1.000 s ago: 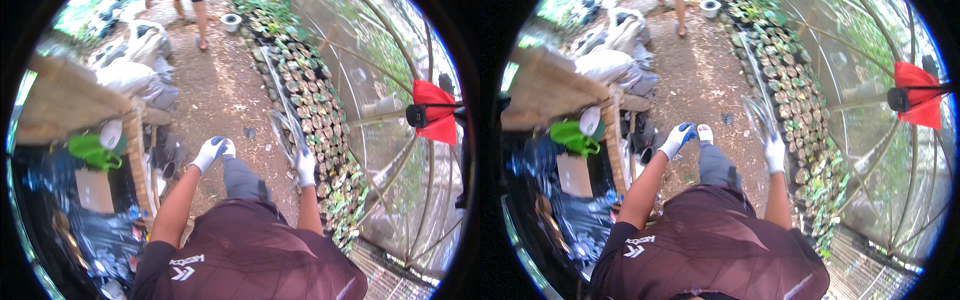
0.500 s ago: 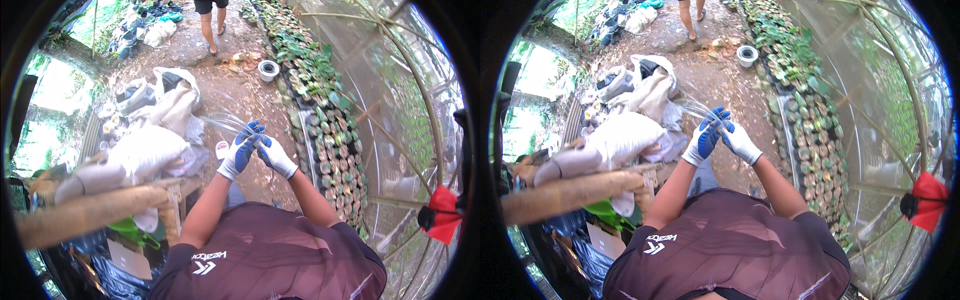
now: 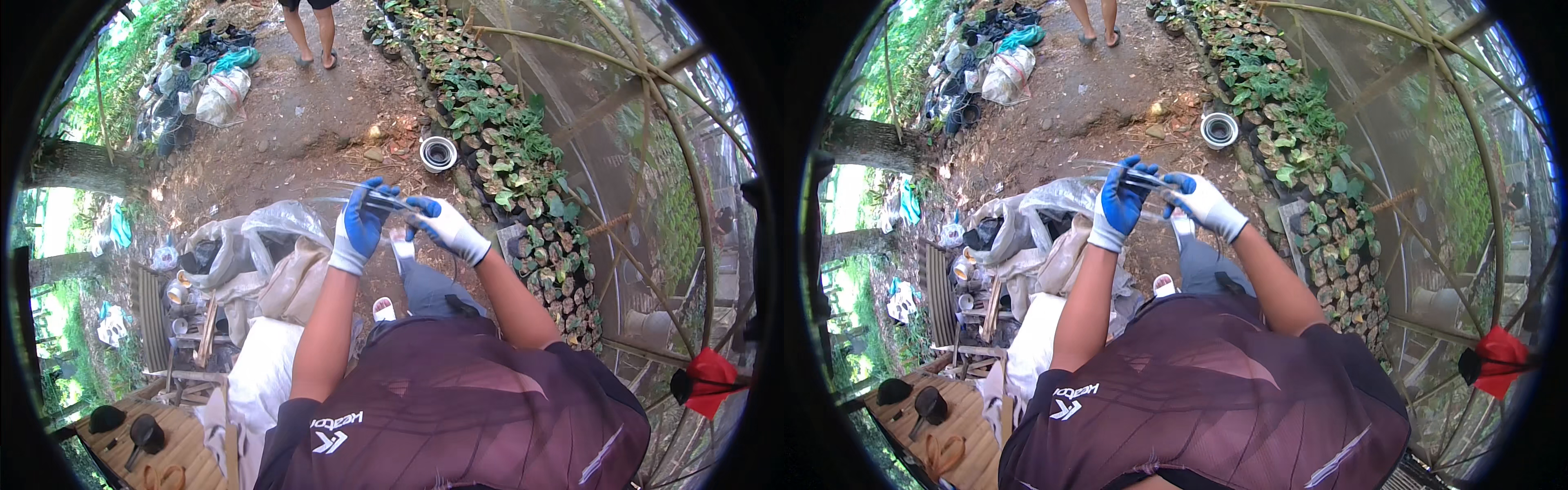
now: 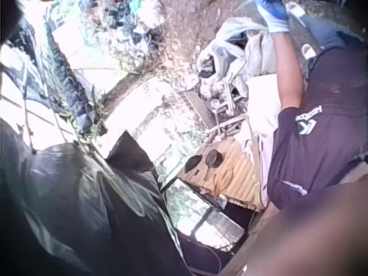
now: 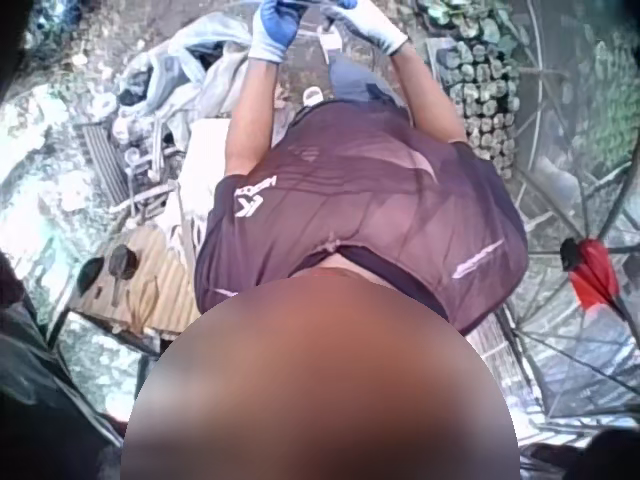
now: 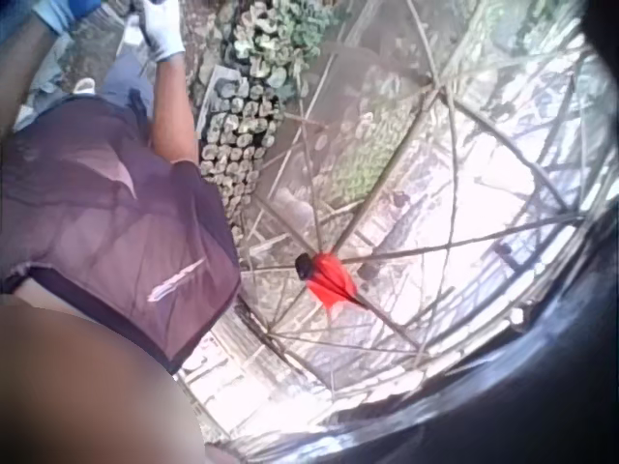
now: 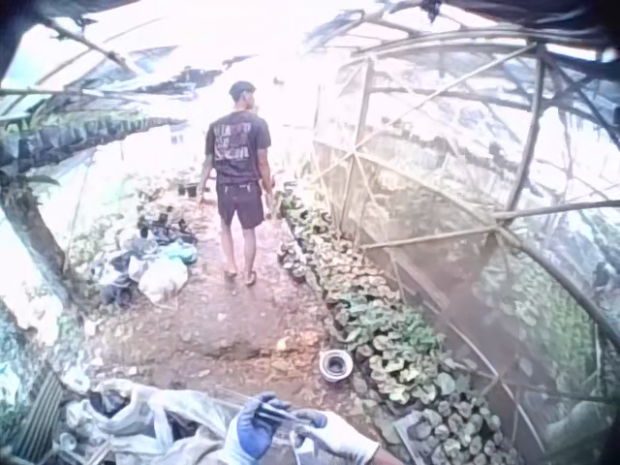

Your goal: The person walks through a greenhouse, then sits on the ground to cut a coil of wire into short pieces using pliers. They then thread each wire piece onto a thin wooden stick, repeating the process multiple times.

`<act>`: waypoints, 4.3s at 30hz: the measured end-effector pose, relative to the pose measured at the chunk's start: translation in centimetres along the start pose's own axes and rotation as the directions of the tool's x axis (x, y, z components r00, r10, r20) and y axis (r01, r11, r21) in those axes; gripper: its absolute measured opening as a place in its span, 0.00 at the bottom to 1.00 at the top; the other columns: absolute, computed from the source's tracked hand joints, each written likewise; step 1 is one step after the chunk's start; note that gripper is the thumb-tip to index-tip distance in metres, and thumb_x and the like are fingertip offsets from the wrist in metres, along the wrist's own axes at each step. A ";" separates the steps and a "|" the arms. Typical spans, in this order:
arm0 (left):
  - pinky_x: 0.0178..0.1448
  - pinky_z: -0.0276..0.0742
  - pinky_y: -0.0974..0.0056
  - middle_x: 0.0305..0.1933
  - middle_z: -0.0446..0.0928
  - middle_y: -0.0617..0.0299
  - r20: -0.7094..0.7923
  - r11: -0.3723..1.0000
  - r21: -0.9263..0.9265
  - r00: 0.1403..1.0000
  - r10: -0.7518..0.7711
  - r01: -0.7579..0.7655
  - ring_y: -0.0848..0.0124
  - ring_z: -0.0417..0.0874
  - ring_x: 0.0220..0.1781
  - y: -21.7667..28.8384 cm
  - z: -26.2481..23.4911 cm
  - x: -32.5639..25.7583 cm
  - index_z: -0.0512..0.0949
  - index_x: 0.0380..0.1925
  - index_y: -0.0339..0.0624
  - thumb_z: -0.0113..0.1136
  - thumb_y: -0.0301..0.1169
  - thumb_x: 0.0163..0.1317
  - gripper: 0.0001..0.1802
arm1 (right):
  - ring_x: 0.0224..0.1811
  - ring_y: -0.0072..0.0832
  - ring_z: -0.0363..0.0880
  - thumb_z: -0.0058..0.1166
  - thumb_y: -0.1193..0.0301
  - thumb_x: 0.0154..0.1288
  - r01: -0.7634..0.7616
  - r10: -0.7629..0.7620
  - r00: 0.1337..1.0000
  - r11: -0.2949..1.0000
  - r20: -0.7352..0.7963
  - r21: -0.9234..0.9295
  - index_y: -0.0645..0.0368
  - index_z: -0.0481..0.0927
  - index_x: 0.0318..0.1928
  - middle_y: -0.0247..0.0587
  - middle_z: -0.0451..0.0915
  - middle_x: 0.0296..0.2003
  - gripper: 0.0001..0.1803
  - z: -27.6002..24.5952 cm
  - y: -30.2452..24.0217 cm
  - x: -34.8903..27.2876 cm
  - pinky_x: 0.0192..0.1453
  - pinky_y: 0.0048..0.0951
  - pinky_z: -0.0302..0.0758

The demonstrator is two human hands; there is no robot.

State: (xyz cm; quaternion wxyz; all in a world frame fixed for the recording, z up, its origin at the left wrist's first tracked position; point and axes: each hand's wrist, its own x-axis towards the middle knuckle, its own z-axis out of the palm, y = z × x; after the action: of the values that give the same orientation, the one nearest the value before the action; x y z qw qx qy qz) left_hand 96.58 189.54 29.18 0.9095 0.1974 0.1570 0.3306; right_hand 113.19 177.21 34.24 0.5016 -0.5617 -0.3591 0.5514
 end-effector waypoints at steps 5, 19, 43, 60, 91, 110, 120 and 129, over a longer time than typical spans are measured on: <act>0.72 0.75 0.46 0.60 0.82 0.51 -0.072 0.989 -0.149 0.997 -0.003 -0.007 0.52 0.82 0.63 4.4 -1.5 12.1 0.73 0.68 0.40 0.56 0.40 0.77 0.25 | 0.34 0.17 0.81 0.66 0.63 0.70 -0.238 0.231 0.968 0.968 0.095 0.075 0.63 0.77 0.65 0.37 0.87 0.39 0.28 -4.8 -4.9 12.3 0.34 0.18 0.71; 0.86 0.48 0.37 0.81 0.60 0.42 0.153 0.950 -0.310 0.988 0.020 0.029 0.46 0.62 0.82 24.2 2.1 45.7 0.57 0.79 0.38 0.52 0.34 0.70 0.38 | 0.19 0.08 0.61 0.60 0.61 0.73 -0.230 0.106 0.916 0.928 0.387 0.291 0.55 0.76 0.68 0.34 0.88 0.40 0.27 -18.2 -21.5 47.2 0.21 0.15 0.56; 0.70 0.78 0.51 0.64 0.80 0.49 0.080 0.990 0.112 0.993 -0.092 0.083 0.58 0.82 0.64 50.8 5.3 111.8 0.70 0.70 0.34 0.61 0.30 0.71 0.29 | 0.40 0.20 0.80 0.63 0.57 0.73 0.036 -0.036 0.999 0.996 0.003 0.083 0.53 0.63 0.72 0.40 0.87 0.51 0.35 -37.7 -43.8 105.1 0.40 0.19 0.74; 0.33 0.68 0.67 0.39 0.81 0.70 -0.433 0.995 0.058 0.896 0.094 -0.077 0.78 0.70 0.26 68.9 -0.6 143.8 0.73 0.70 0.45 0.59 0.34 0.74 0.26 | 0.27 0.14 0.67 0.49 0.70 0.78 0.347 -0.379 0.925 0.862 -0.015 -0.370 0.55 0.54 0.77 0.38 0.90 0.42 0.32 -51.3 -56.2 148.3 0.34 0.23 0.68; 0.32 0.68 0.62 0.36 0.80 0.57 -0.769 0.459 0.637 0.467 0.436 0.620 0.68 0.76 0.30 119.4 -30.0 198.4 0.85 0.40 0.38 0.78 0.57 0.52 0.32 | 0.24 0.23 0.67 0.48 0.64 0.77 -0.518 0.155 0.390 0.852 -0.908 -0.077 0.60 0.84 0.36 0.30 0.71 0.21 0.16 -79.2 -37.9 187.9 0.29 0.36 0.65; 0.30 0.76 0.65 0.24 0.78 0.69 -0.841 0.818 0.357 0.535 0.073 0.450 0.73 0.74 0.20 137.6 -37.9 231.7 0.83 0.41 0.42 0.65 0.40 0.72 0.13 | 0.15 0.16 0.61 0.48 0.59 0.83 -0.109 0.262 0.797 0.949 -0.544 0.297 0.50 0.75 0.43 0.24 0.67 0.21 0.11 -87.2 -76.9 266.4 0.18 0.24 0.58; 0.24 0.67 0.63 0.22 0.67 0.71 -0.910 0.918 0.312 0.355 0.214 0.245 0.74 0.65 0.16 152.6 -47.1 263.7 0.80 0.36 0.46 0.64 0.44 0.70 0.14 | 0.37 0.46 0.83 0.44 0.66 0.79 -0.584 -0.230 0.474 0.641 -0.850 -0.499 0.62 0.84 0.41 0.52 0.85 0.34 0.17 -94.4 -64.4 282.3 0.44 0.47 0.76; 0.18 0.64 0.61 0.23 0.72 0.65 -0.822 0.721 0.567 0.326 0.467 0.398 0.70 0.70 0.16 169.0 -49.2 291.6 0.77 0.38 0.50 0.64 0.47 0.71 0.14 | 0.49 0.53 0.85 0.47 0.60 0.78 -0.821 0.112 0.210 0.560 -0.971 -0.114 0.65 0.81 0.50 0.60 0.86 0.45 0.19 -90.6 -70.1 298.1 0.54 0.50 0.79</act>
State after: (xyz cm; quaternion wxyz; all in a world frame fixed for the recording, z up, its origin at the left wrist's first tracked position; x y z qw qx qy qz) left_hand 198.47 514.45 19.25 0.4857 0.2940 0.7598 0.3168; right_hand 252.43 463.91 14.13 0.1752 -0.9751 0.0181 0.1350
